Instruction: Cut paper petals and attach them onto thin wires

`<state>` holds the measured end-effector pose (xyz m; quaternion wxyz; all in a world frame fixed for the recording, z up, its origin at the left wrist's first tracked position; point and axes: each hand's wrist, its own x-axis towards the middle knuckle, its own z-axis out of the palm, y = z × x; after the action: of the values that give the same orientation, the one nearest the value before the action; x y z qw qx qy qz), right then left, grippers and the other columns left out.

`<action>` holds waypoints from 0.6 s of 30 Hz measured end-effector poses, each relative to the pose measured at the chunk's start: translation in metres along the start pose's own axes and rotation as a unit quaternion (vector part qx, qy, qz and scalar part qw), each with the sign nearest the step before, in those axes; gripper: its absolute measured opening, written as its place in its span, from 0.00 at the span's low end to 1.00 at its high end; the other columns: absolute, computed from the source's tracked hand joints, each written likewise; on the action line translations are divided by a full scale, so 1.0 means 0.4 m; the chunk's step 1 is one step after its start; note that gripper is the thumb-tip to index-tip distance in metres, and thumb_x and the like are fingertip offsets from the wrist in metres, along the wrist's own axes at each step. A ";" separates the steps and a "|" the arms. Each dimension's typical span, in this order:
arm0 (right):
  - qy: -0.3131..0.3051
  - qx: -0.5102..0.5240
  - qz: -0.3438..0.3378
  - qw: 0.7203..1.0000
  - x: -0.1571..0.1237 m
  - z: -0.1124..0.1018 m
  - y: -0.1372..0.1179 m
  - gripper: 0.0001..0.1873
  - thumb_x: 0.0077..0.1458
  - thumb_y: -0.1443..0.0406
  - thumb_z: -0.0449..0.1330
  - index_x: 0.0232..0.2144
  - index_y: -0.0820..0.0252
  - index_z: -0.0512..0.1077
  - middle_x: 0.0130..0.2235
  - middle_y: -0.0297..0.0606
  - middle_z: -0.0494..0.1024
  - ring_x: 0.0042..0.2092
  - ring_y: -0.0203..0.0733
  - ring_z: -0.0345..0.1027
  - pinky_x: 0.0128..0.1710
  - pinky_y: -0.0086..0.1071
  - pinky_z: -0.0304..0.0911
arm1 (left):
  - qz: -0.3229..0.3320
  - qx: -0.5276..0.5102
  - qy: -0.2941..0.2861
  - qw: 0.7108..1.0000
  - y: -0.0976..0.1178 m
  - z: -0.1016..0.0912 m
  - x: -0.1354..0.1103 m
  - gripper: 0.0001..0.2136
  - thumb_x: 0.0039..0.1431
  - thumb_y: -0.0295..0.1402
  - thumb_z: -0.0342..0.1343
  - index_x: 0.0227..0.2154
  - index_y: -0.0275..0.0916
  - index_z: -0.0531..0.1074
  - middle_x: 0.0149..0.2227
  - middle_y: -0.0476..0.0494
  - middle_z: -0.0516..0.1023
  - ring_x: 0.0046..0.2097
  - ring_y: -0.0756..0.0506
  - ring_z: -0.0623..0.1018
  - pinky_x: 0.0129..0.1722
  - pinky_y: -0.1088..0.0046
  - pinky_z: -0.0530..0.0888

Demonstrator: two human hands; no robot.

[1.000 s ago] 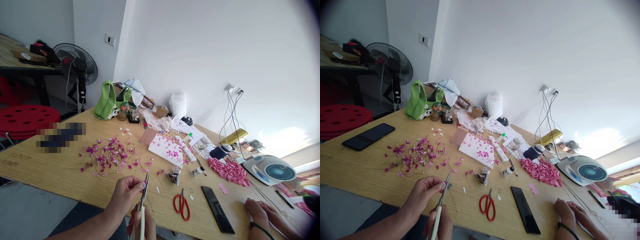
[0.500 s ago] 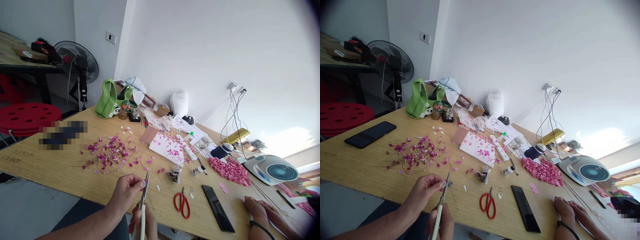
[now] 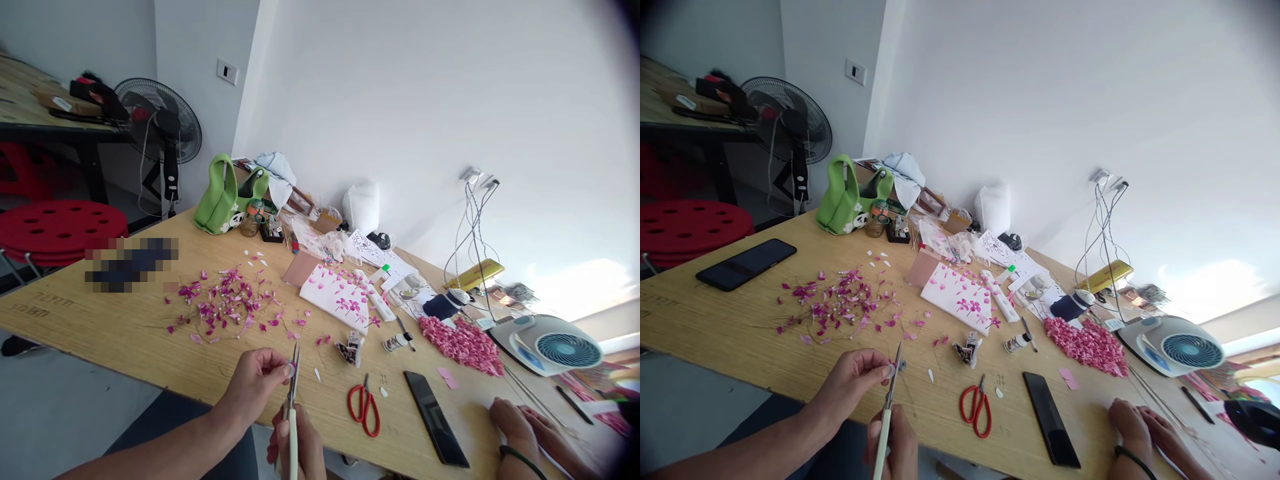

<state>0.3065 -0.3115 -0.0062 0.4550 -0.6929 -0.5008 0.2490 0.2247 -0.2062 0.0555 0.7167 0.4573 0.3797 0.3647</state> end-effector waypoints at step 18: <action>-0.014 0.039 0.022 0.999 -0.004 -0.038 -0.002 0.28 0.54 0.42 0.47 0.25 0.59 0.66 0.19 0.34 0.69 0.20 0.36 0.63 0.20 0.26 0.58 | -0.009 0.020 -0.002 1.000 0.005 0.007 -0.010 0.08 0.40 0.35 0.59 0.17 0.35 0.73 0.19 0.48 0.72 0.26 0.47 0.70 0.30 0.72 0.66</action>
<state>0.3177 -0.3186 0.0013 0.4693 -0.6818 -0.4818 0.2879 0.2250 -0.2100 0.0590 0.7113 0.4687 0.3897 0.3500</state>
